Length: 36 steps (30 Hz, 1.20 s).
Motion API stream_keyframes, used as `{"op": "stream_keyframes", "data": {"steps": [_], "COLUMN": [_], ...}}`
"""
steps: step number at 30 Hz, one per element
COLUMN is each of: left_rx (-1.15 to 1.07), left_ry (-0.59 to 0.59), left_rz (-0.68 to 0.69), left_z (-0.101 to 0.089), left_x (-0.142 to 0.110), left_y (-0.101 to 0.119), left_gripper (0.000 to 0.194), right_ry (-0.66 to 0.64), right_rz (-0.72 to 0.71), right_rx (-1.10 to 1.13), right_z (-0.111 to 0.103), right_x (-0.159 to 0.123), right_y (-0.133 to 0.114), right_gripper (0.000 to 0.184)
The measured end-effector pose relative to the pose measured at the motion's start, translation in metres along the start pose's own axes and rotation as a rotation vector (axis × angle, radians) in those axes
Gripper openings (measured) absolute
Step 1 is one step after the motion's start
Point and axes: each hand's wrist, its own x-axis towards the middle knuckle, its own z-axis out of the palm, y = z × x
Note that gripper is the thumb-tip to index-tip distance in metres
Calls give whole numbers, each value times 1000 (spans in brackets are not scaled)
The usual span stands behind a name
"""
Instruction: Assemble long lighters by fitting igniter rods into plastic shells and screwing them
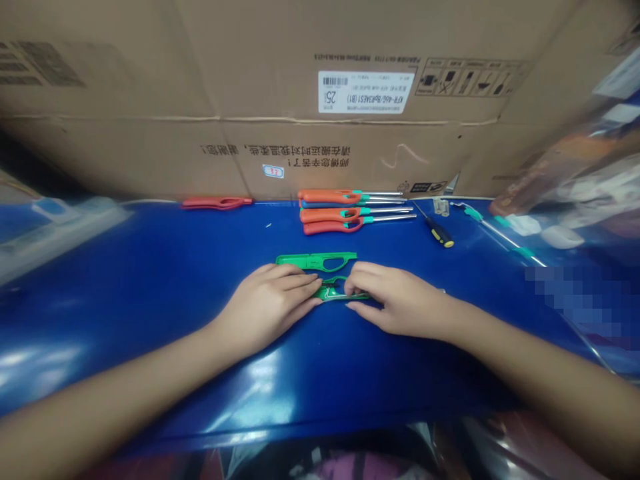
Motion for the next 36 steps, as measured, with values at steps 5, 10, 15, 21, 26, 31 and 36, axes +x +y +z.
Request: {"op": "stream_keyframes", "data": {"steps": [5, 10, 15, 21, 26, 31, 36], "left_rx": [-19, -101, -144, -174, -191, -196, -250], "left_ry": [-33, -40, -50, -66, -73, -62, -39], "left_rz": [4, -7, -16, -19, -22, -11, -26], "left_z": [-1, -4, -4, -3, -1, 0, 3], "left_x": [0, -1, 0, 0, 0, 2, 4], "left_y": [-2, -2, -2, -3, -4, -4, -5], "left_gripper": [27, 28, 28, 27, 26, 24, 24], "right_ry": [-79, 60, 47, -10, -36, 32, 155], "right_rz": [-88, -22, 39, 79, 317, 279, -49], "right_rx": [56, 22, -130, 64, 148, 35, 24], "right_z": [-10, -24, -33, -23, -15, -14, -6], "right_x": [-7, -10, -8, -1, 5, 4, 3], "right_y": [1, 5, 15, 22, 18, 16, 14], "right_gripper": [16, 22, 11, 12, 19, 15, 15]}}
